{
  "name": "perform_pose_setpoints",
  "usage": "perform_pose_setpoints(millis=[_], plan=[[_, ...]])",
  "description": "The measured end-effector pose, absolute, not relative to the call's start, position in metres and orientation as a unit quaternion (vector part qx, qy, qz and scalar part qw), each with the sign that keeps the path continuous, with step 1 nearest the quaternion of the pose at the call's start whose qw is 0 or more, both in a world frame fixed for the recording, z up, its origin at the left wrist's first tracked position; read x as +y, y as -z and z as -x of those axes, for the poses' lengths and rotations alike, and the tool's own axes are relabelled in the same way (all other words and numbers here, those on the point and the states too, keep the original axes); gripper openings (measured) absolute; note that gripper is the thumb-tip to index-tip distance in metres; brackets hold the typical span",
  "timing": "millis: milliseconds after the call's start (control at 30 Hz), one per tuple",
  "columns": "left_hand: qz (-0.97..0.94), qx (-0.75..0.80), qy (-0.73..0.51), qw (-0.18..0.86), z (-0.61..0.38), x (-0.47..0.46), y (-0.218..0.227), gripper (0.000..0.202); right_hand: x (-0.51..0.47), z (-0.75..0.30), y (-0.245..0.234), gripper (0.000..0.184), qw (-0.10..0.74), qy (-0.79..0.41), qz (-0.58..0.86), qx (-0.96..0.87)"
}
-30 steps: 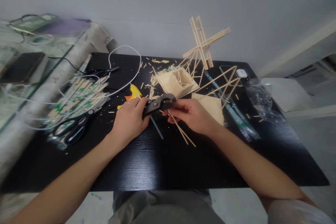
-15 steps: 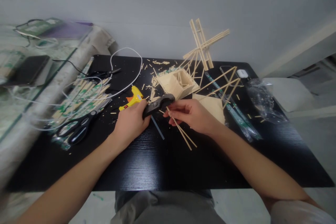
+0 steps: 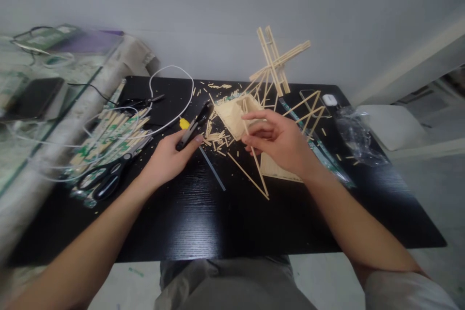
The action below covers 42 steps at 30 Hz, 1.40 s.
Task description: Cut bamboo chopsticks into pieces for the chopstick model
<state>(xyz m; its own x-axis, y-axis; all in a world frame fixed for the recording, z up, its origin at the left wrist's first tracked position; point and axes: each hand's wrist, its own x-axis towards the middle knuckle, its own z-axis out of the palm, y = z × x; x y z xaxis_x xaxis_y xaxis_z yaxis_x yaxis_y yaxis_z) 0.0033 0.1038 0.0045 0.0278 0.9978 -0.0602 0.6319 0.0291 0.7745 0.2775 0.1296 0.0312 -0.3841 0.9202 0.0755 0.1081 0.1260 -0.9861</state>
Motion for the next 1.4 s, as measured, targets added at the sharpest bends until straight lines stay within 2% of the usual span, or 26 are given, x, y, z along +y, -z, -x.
perform_pose_setpoints(millis=[67, 233, 333, 433, 600, 700, 767, 867, 967, 1067, 1200, 1267, 1400], plan=[[-0.664, 0.641, -0.237, 0.303, 0.004, 0.101, -0.012, 0.05, 0.128, -0.276, -0.024, 0.041, 0.356, -0.483, 0.43, -0.675], [-0.698, 0.664, -0.112, 0.244, 0.025, 0.072, -0.004, 0.06, 0.116, -0.27, 0.008, 0.03, 0.197, -0.384, 0.513, -0.742], [-0.739, 0.648, -0.117, 0.139, 0.035, 0.047, 0.015, 0.065, 0.108, -0.268, 0.023, 0.016, 0.168, -0.335, 0.535, -0.757], [-0.765, 0.637, -0.098, 0.012, 0.043, 0.025, 0.032, 0.068, 0.103, -0.266, 0.031, 0.011, 0.15, -0.291, 0.547, -0.771], [-0.772, 0.627, -0.092, -0.054, 0.045, 0.001, 0.048, 0.066, 0.096, -0.258, 0.031, 0.003, 0.069, -0.209, 0.549, -0.806], [-0.769, 0.629, -0.094, -0.072, 0.042, -0.006, 0.054, 0.07, 0.09, -0.251, 0.03, 0.015, 0.007, -0.155, 0.55, -0.821], [-0.768, 0.627, -0.097, -0.079, 0.039, -0.008, 0.058, 0.072, 0.088, -0.248, 0.029, 0.023, -0.003, -0.131, 0.538, -0.833], [-0.765, 0.63, -0.097, -0.091, 0.036, -0.009, 0.063, 0.073, 0.089, -0.254, 0.022, 0.027, 0.063, -0.173, 0.543, -0.819], [-0.765, 0.63, -0.095, -0.092, 0.032, -0.008, 0.065, 0.07, 0.092, -0.27, 0.004, 0.026, 0.192, -0.304, 0.533, -0.766], [-0.768, 0.629, -0.102, -0.07, 0.029, -0.007, 0.063, 0.063, 0.091, -0.287, -0.018, 0.018, 0.301, -0.406, 0.487, -0.712], [-0.768, 0.627, -0.127, -0.035, 0.024, -0.007, 0.054, 0.055, 0.074, -0.295, -0.029, 0.01, 0.45, -0.426, 0.454, -0.64], [-0.768, 0.619, -0.161, -0.021, 0.02, -0.006, 0.044, 0.049, 0.062, -0.294, -0.024, 0.007, 0.469, -0.405, 0.453, -0.64], [-0.78, 0.558, -0.277, 0.056, 0.0, 0.001, 0.014, 0.025, 0.044, -0.288, -0.001, 0.005, 0.447, -0.364, 0.454, -0.679]])
